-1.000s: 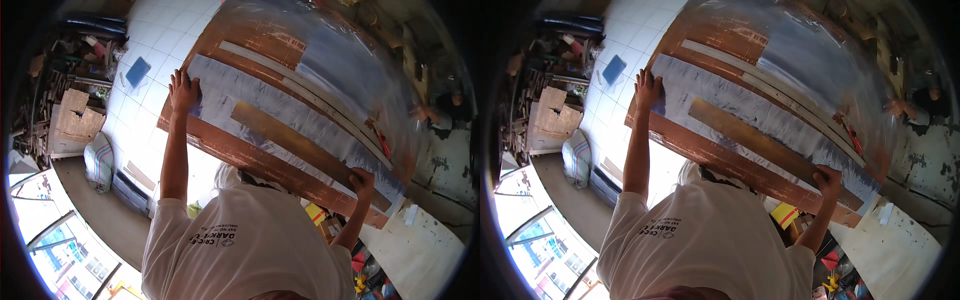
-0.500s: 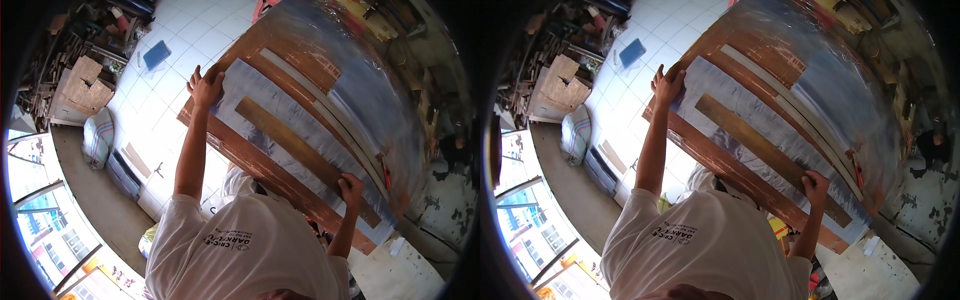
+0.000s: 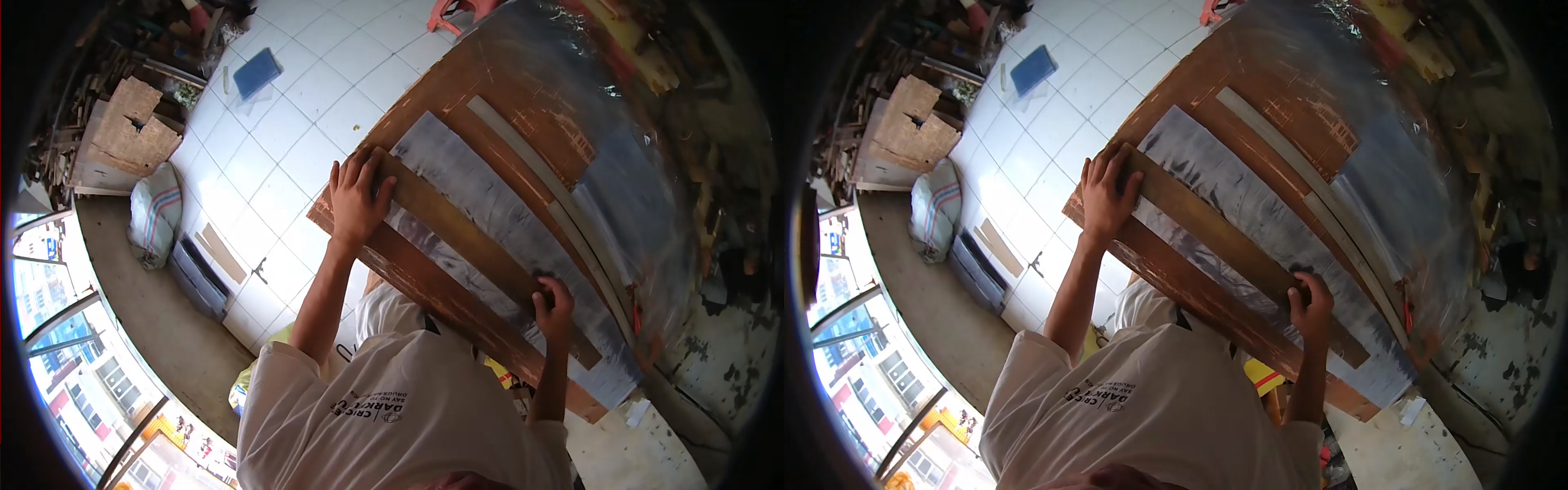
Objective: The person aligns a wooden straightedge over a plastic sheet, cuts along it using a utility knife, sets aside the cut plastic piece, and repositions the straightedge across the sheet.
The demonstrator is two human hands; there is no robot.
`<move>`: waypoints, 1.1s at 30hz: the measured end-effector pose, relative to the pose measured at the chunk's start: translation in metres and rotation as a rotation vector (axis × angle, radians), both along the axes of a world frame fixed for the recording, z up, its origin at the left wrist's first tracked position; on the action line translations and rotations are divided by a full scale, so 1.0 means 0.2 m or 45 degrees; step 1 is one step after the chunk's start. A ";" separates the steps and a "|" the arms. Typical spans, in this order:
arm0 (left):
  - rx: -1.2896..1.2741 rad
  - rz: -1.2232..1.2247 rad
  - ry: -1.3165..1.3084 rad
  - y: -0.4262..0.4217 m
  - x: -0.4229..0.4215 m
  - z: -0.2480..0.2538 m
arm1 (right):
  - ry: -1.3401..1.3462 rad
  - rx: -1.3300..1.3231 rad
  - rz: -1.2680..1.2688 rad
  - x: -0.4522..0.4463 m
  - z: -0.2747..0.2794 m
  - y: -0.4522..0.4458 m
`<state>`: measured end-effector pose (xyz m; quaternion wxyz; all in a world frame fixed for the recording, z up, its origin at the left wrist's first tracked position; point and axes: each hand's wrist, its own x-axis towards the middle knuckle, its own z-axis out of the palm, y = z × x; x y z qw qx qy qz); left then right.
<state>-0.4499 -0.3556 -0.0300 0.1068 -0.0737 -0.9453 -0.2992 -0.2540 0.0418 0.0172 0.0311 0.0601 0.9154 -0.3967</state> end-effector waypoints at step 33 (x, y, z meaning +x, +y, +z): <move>-0.061 -0.018 -0.094 -0.01 -0.05 -0.04 | 0.330 0.861 0.046 0.35 -0.24 -0.05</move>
